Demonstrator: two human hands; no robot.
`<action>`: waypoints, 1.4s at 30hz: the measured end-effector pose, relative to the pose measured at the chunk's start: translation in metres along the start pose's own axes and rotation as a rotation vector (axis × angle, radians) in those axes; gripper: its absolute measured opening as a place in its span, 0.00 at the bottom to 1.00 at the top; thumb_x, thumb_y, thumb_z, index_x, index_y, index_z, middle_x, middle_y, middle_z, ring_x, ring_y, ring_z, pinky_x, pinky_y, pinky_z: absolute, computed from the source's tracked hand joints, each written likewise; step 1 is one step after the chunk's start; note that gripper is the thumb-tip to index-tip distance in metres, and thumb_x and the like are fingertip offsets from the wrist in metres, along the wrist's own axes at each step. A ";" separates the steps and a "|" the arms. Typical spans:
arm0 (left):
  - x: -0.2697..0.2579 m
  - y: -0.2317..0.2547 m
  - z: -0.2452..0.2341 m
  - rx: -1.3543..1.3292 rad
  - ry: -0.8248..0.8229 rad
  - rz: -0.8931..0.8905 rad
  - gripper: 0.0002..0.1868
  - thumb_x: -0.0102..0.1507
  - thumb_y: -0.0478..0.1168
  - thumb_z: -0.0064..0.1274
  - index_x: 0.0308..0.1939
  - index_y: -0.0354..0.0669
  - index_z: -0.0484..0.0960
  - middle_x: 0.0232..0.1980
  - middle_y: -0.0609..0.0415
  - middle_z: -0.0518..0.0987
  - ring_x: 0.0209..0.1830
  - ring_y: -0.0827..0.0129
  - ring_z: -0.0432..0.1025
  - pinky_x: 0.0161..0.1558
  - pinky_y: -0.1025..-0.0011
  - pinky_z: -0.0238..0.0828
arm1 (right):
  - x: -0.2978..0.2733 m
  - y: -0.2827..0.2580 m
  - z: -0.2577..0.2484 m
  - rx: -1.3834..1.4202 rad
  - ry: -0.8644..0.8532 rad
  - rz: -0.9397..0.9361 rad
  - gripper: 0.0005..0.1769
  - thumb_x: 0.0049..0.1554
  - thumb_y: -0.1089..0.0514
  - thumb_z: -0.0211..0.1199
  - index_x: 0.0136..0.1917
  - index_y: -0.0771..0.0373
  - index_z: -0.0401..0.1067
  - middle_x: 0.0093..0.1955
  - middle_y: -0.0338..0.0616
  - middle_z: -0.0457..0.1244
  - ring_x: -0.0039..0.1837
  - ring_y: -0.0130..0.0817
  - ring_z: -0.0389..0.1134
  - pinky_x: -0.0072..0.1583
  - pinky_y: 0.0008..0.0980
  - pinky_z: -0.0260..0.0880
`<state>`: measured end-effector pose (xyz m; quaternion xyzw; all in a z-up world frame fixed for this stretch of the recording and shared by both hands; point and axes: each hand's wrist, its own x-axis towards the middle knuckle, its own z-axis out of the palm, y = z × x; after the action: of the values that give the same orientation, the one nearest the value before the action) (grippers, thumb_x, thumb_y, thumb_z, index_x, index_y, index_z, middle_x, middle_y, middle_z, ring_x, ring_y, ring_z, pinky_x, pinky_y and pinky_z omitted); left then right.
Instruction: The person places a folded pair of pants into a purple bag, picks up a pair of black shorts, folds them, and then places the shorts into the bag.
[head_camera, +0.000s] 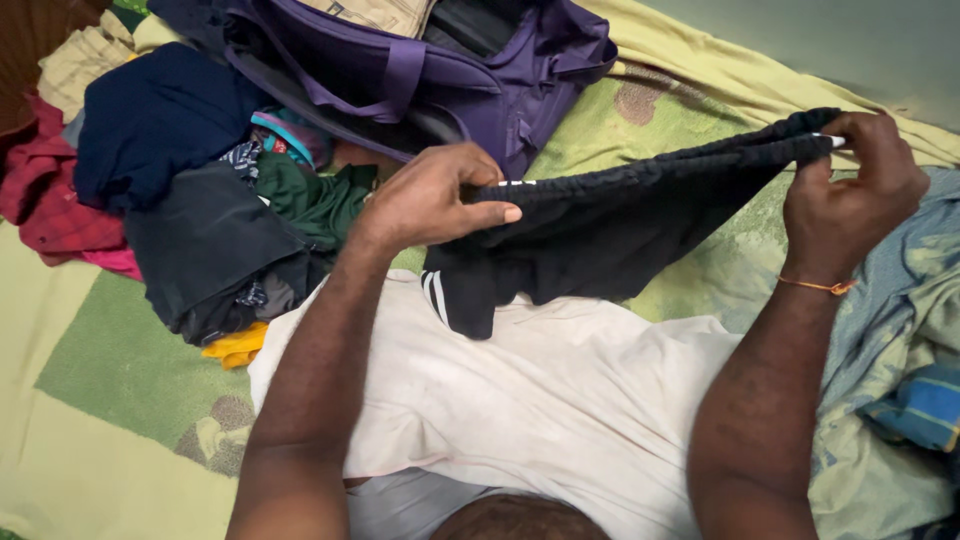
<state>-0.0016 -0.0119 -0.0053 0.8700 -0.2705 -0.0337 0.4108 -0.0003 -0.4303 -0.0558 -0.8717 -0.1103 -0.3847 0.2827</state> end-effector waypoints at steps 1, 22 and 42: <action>0.001 0.004 0.000 -0.022 -0.044 -0.053 0.23 0.55 0.52 0.71 0.38 0.35 0.85 0.39 0.48 0.84 0.37 0.62 0.79 0.40 0.64 0.75 | -0.002 0.003 0.002 0.026 0.006 0.016 0.11 0.53 0.77 0.56 0.48 0.71 0.71 0.49 0.49 0.69 0.52 0.39 0.73 0.57 0.30 0.75; -0.054 0.106 -0.060 0.365 0.880 0.425 0.11 0.56 0.25 0.66 0.41 0.33 0.83 0.46 0.45 0.81 0.51 0.53 0.81 0.59 0.58 0.78 | -0.051 -0.034 -0.110 0.306 -0.118 0.148 0.09 0.58 0.76 0.60 0.52 0.70 0.71 0.49 0.45 0.67 0.51 0.30 0.69 0.58 0.26 0.70; -0.013 0.010 -0.019 -0.796 0.429 -0.143 0.12 0.62 0.33 0.68 0.46 0.34 0.83 0.38 0.59 0.79 0.36 0.82 0.70 0.39 0.81 0.70 | 0.003 -0.040 -0.045 0.730 0.038 0.494 0.14 0.55 0.74 0.66 0.52 0.63 0.69 0.46 0.37 0.65 0.47 0.23 0.67 0.54 0.21 0.69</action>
<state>-0.0121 0.0026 0.0127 0.6483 -0.0849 0.0177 0.7565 -0.0424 -0.4236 -0.0123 -0.7076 -0.0222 -0.2575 0.6576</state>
